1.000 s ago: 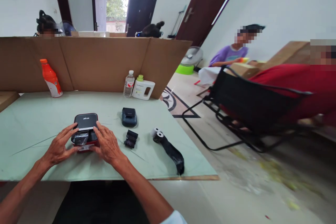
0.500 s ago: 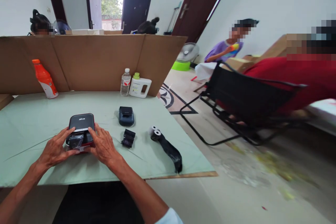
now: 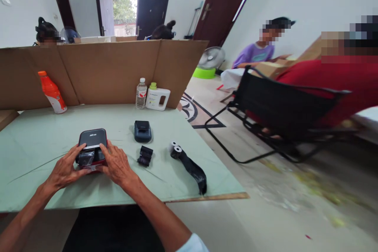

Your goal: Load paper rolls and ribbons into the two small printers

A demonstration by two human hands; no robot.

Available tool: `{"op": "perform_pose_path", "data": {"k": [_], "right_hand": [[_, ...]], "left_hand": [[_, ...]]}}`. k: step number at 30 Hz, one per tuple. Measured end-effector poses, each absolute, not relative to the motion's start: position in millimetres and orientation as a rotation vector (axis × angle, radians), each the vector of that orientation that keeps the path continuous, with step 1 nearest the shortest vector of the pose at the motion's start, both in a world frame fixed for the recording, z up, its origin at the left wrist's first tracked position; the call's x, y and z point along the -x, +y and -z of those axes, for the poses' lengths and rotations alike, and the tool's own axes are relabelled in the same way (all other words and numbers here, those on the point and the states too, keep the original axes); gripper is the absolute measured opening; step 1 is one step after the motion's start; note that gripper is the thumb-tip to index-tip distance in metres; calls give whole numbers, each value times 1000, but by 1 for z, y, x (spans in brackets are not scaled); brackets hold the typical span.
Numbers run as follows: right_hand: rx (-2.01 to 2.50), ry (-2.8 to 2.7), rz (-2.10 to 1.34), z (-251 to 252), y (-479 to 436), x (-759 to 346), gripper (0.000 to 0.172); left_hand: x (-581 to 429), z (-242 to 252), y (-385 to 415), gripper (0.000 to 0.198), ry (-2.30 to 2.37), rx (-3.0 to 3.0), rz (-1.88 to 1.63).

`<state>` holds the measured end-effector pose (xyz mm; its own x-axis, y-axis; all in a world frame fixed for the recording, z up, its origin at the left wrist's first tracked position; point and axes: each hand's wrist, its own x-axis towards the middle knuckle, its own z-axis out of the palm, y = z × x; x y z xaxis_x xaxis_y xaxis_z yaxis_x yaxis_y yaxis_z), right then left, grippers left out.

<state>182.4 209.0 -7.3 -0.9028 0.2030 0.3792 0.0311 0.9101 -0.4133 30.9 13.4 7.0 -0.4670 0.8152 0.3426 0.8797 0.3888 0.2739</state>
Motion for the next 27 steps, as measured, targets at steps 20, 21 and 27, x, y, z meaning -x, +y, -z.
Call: {"op": "perform_pose_path", "data": {"k": [20, 21, 27], "right_hand": [[190, -2624, -736, 14, 210, -176, 83], [189, -2624, -730, 14, 210, -176, 82], [155, -2572, -795, 24, 210, -177, 96]], "left_hand": [[-28, -10, 24, 86, -2464, 1567, 876], [-28, -10, 24, 86, -2463, 1572, 871], [-26, -5, 21, 95, -2485, 1553, 860]]}}
